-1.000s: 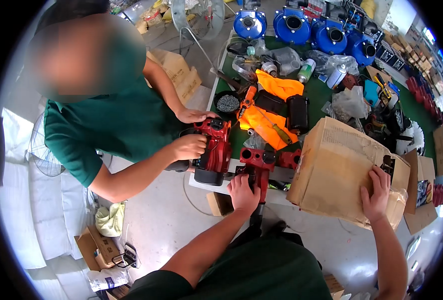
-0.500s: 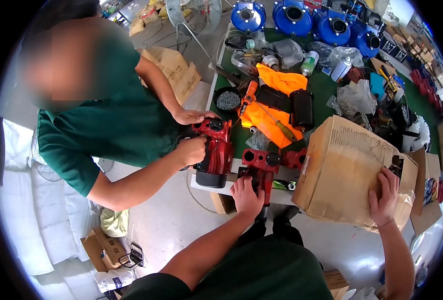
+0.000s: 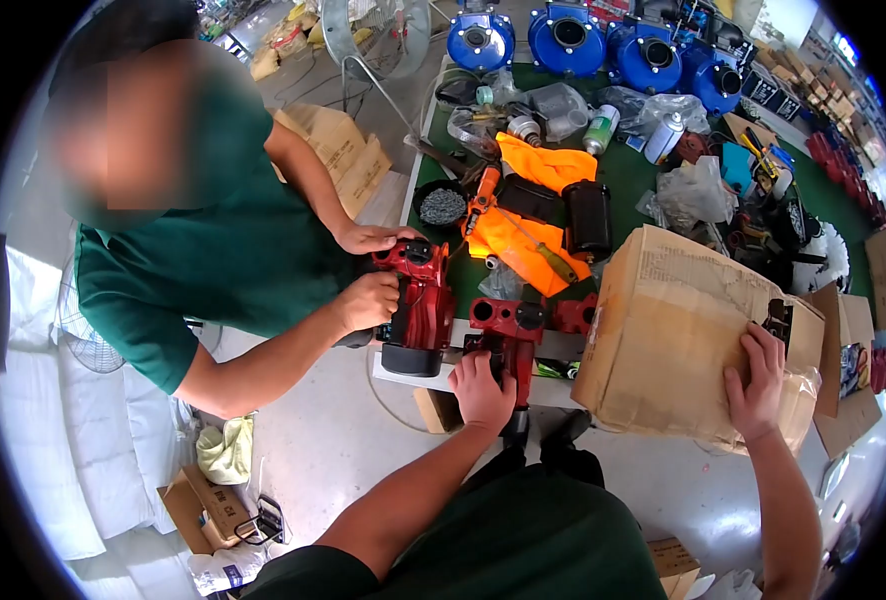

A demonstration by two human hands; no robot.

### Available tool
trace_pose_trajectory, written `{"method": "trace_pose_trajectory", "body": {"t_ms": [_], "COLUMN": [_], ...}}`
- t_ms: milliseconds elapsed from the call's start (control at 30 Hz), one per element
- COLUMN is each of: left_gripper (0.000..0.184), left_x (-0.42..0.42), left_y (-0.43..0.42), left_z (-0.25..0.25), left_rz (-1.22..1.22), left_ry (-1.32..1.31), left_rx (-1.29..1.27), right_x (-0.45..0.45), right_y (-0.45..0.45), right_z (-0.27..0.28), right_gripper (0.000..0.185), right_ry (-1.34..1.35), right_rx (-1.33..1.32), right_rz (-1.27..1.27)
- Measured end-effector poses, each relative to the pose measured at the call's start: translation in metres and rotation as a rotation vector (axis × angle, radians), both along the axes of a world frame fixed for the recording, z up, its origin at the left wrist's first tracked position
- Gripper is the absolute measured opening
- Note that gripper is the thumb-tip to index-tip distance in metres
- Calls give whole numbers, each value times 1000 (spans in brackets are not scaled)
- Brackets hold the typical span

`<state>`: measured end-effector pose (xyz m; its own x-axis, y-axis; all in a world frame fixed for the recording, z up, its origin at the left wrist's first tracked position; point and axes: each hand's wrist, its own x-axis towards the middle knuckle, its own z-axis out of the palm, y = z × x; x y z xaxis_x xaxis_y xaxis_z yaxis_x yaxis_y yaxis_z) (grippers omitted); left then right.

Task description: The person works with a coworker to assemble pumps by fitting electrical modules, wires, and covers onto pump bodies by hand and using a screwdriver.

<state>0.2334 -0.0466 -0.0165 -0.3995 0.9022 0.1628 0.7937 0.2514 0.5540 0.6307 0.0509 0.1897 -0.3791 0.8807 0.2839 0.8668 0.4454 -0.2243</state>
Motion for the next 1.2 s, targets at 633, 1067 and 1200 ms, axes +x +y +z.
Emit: {"method": "trace_pose_trajectory", "body": {"t_ms": [633,1067,1200], "left_gripper": [45,51,49], "left_x": [1,-3,2], "left_y": [0,-2,-1], "left_z": [-1,-11,-6], "left_rz": [5,-19,31], "left_ry": [15,27,57], "left_rx": [8,-53,10], "right_x": [0,4,32], "right_y": [-3,-3,11], "right_z": [1,2,8], "right_gripper": [45,39,29], "right_ry": [20,110,353], "right_rx": [-9,110,144], "right_rz": [-1,-8,-302]}}
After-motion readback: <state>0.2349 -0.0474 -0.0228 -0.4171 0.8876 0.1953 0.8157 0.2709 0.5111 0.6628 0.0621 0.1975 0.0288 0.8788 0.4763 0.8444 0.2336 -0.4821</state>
